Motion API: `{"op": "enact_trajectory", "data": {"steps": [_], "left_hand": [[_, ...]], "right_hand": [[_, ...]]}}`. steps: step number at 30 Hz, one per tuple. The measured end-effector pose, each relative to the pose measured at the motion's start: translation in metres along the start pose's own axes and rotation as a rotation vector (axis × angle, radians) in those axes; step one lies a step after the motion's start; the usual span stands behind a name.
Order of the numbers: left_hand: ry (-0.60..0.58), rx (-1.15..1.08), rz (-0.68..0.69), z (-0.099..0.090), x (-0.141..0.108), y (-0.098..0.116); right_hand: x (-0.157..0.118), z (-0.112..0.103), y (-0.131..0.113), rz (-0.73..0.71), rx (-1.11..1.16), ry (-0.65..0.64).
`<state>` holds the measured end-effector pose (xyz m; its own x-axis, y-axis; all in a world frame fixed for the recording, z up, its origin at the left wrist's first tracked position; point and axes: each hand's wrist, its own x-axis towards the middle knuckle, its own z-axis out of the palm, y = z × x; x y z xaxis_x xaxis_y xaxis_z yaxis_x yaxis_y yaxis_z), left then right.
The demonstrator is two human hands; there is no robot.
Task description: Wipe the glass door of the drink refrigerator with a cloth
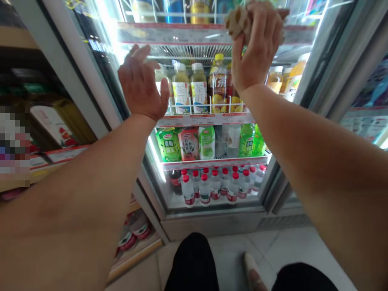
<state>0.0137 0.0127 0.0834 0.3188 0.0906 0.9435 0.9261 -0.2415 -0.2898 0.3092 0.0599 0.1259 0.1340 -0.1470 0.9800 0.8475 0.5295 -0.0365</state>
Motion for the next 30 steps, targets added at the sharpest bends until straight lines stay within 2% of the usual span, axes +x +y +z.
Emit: {"op": "enact_trajectory", "data": {"steps": [1,5,6,8,12,15,17,20,22,25,30], "left_hand": [[0.005,-0.009,-0.008,0.000,0.000,0.000],[0.008,-0.037,-0.027,0.000,0.000,0.002],[0.009,-0.036,-0.024,0.000,0.000,0.002],[0.020,-0.019,-0.015,-0.001,0.000,0.003],[0.007,-0.029,-0.039,-0.002,0.000,0.005],[-0.006,-0.076,-0.054,-0.002,0.000,0.005],[-0.009,-0.055,-0.035,-0.002,0.000,0.005],[-0.016,-0.004,-0.022,-0.001,-0.001,0.004],[-0.015,-0.005,-0.017,-0.001,-0.001,0.003],[-0.006,-0.026,-0.008,-0.001,0.000,0.003],[0.008,-0.098,-0.017,-0.001,0.001,0.001]], "right_hand": [[-0.001,-0.003,-0.001,-0.041,-0.003,-0.035],[-0.007,-0.016,-0.008,-0.393,0.011,-0.235],[-0.008,-0.017,-0.009,-0.435,0.012,-0.256],[-0.008,-0.016,-0.009,-0.387,0.004,-0.224],[-0.006,-0.004,-0.004,-0.057,0.006,-0.034],[-0.007,-0.002,-0.003,-0.007,0.036,-0.018],[-0.009,-0.006,-0.005,-0.109,0.042,-0.070],[-0.012,-0.015,-0.009,-0.384,0.009,-0.194],[-0.014,-0.020,-0.011,-0.480,-0.012,-0.232],[-0.015,-0.018,-0.010,-0.402,0.001,-0.191],[-0.013,-0.001,0.003,-0.074,0.008,0.024]]}}
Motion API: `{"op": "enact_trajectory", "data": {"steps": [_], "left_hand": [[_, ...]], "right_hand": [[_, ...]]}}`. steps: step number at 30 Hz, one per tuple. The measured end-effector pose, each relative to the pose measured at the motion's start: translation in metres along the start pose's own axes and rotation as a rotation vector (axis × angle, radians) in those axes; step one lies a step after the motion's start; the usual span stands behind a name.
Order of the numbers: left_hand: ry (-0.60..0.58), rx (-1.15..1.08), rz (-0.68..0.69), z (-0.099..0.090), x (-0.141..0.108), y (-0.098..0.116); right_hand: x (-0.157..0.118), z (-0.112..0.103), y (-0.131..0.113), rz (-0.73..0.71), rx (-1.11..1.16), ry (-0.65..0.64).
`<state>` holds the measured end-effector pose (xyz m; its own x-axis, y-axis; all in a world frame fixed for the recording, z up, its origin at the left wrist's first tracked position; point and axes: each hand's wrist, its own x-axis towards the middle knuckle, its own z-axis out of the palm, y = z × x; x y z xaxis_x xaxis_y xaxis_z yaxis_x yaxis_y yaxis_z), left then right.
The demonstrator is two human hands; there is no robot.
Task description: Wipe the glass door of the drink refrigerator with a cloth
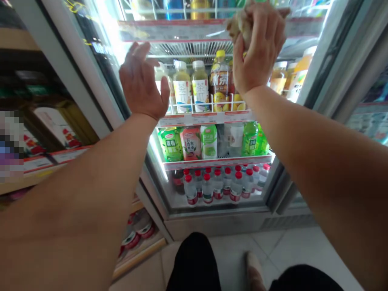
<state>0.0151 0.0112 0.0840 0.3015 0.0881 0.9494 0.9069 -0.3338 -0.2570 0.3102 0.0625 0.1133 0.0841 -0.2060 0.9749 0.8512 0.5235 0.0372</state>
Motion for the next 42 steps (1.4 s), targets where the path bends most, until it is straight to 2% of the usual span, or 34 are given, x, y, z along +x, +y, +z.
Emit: {"op": "enact_trajectory", "data": {"steps": [3,8,10,12,14,16,20,23,26,30,33,35,39,42], "left_hand": [[-0.014,0.012,0.012,0.002,-0.001,-0.004],[0.054,0.096,0.005,0.013,-0.003,-0.013],[0.065,0.110,0.011,0.015,-0.003,-0.015],[0.023,0.079,0.023,0.014,-0.003,-0.016],[-0.027,0.044,0.022,0.012,-0.002,-0.015],[-0.046,0.044,0.008,0.009,-0.001,-0.014],[-0.024,0.071,-0.015,0.011,0.001,-0.017],[-0.016,0.052,-0.012,0.014,0.000,-0.020],[-0.008,0.071,0.002,0.015,-0.001,-0.021],[-0.023,0.127,0.008,0.014,0.000,-0.019],[-0.057,0.091,-0.059,0.012,0.001,-0.014],[-0.065,0.064,-0.066,0.011,0.001,-0.012],[-0.061,0.130,-0.012,0.014,0.001,-0.019],[-0.054,0.166,0.038,0.017,0.000,-0.026]], "right_hand": [[0.000,0.002,0.003,0.028,-0.009,0.011],[-0.005,-0.016,-0.010,-0.183,-0.026,-0.197],[-0.007,-0.021,-0.014,-0.247,-0.006,-0.226],[-0.008,-0.021,-0.014,-0.261,0.008,-0.223],[-0.007,-0.017,-0.011,-0.236,0.016,-0.211],[-0.005,-0.010,-0.005,-0.148,0.009,-0.166],[-0.002,0.005,0.005,0.075,0.007,0.019],[-0.003,0.005,0.004,0.121,-0.021,0.030],[-0.007,-0.006,-0.003,0.043,-0.027,-0.050],[-0.012,-0.021,-0.010,-0.160,0.023,-0.227],[-0.014,-0.024,-0.011,-0.303,0.048,-0.331],[-0.014,-0.022,-0.010,-0.343,0.063,-0.351],[-0.014,-0.016,-0.007,-0.305,0.098,-0.287],[-0.013,-0.009,-0.004,-0.173,0.076,-0.134]]}}
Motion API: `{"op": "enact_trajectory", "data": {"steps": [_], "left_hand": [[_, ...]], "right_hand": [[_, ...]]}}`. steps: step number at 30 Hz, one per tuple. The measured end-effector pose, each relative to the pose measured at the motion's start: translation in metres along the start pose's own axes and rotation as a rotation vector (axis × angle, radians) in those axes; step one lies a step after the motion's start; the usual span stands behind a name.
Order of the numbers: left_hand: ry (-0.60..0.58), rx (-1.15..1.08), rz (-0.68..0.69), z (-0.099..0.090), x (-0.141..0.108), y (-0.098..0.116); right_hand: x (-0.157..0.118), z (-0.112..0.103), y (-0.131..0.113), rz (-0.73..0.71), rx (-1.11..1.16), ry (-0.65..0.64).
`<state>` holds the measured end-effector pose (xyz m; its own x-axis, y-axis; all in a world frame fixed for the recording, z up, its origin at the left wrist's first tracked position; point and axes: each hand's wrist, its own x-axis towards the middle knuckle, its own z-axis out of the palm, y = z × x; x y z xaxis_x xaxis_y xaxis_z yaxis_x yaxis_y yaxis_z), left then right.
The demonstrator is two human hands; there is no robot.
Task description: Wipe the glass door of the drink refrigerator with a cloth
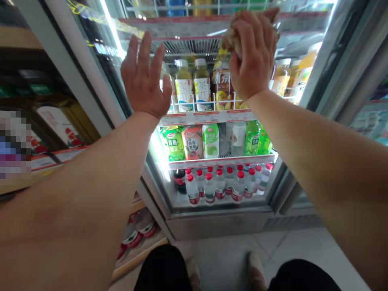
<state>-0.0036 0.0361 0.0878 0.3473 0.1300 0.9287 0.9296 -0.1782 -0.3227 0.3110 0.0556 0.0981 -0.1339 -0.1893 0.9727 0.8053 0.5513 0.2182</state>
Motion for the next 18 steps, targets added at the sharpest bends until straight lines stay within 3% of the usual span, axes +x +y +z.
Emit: {"op": "enact_trajectory", "data": {"steps": [3,6,13,18], "left_hand": [[0.015,-0.031,-0.001,-0.001,-0.001,0.001],[0.038,-0.051,-0.014,-0.006,-0.002,0.009],[0.009,-0.017,-0.045,-0.020,-0.001,0.024],[-0.027,-0.168,-0.140,-0.026,0.002,0.030]], "right_hand": [[0.001,0.004,0.002,0.100,-0.028,0.114],[0.001,0.002,-0.001,0.110,-0.030,0.122],[-0.003,-0.011,-0.008,-0.123,-0.026,-0.175],[-0.004,-0.005,-0.004,-0.110,0.073,-0.150]]}}
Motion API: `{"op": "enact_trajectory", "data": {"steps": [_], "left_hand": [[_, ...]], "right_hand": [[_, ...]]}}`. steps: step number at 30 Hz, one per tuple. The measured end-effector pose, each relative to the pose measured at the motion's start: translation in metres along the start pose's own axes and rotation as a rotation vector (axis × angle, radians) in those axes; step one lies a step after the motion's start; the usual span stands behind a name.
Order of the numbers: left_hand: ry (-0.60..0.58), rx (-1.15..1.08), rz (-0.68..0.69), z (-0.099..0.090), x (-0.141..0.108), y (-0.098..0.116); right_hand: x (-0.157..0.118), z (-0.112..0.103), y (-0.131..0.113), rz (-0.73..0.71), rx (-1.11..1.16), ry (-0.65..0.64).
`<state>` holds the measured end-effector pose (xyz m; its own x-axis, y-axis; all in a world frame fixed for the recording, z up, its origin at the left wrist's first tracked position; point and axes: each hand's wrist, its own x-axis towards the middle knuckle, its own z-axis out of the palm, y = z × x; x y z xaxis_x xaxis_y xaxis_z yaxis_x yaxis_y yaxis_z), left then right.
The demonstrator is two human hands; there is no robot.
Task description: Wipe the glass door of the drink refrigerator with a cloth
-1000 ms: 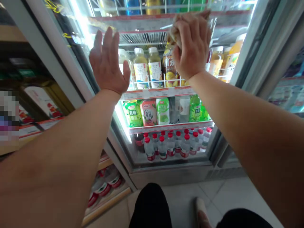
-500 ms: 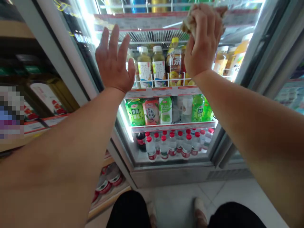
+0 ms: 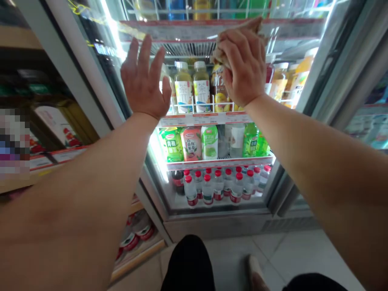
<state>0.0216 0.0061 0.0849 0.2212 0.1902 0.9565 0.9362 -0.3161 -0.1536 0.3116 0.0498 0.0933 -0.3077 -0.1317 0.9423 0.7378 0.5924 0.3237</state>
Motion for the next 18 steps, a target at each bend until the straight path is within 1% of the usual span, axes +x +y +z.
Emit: {"op": "enact_trajectory", "data": {"steps": [4,6,9,11,12,14,18], "left_hand": [[-0.006,-0.060,-0.034,0.001,0.001,0.002],[0.006,-0.066,-0.040,0.002,0.000,0.001],[0.034,-0.037,-0.008,0.004,-0.001,-0.002],[0.050,0.009,0.042,0.005,-0.001,-0.005],[0.054,0.031,0.059,0.006,-0.001,-0.007],[0.046,0.059,0.058,0.007,-0.001,-0.008],[-0.009,0.032,0.022,0.006,0.000,-0.008]], "right_hand": [[0.000,0.003,-0.003,0.008,-0.015,0.068],[0.001,0.005,-0.003,0.067,-0.017,0.129],[0.003,0.010,0.002,0.215,-0.017,0.298],[0.004,0.013,0.007,0.245,-0.032,0.350],[0.003,0.014,0.008,0.233,-0.045,0.341],[0.002,0.011,0.008,0.185,-0.063,0.251],[-0.001,0.002,0.001,0.023,-0.036,-0.035]]}}
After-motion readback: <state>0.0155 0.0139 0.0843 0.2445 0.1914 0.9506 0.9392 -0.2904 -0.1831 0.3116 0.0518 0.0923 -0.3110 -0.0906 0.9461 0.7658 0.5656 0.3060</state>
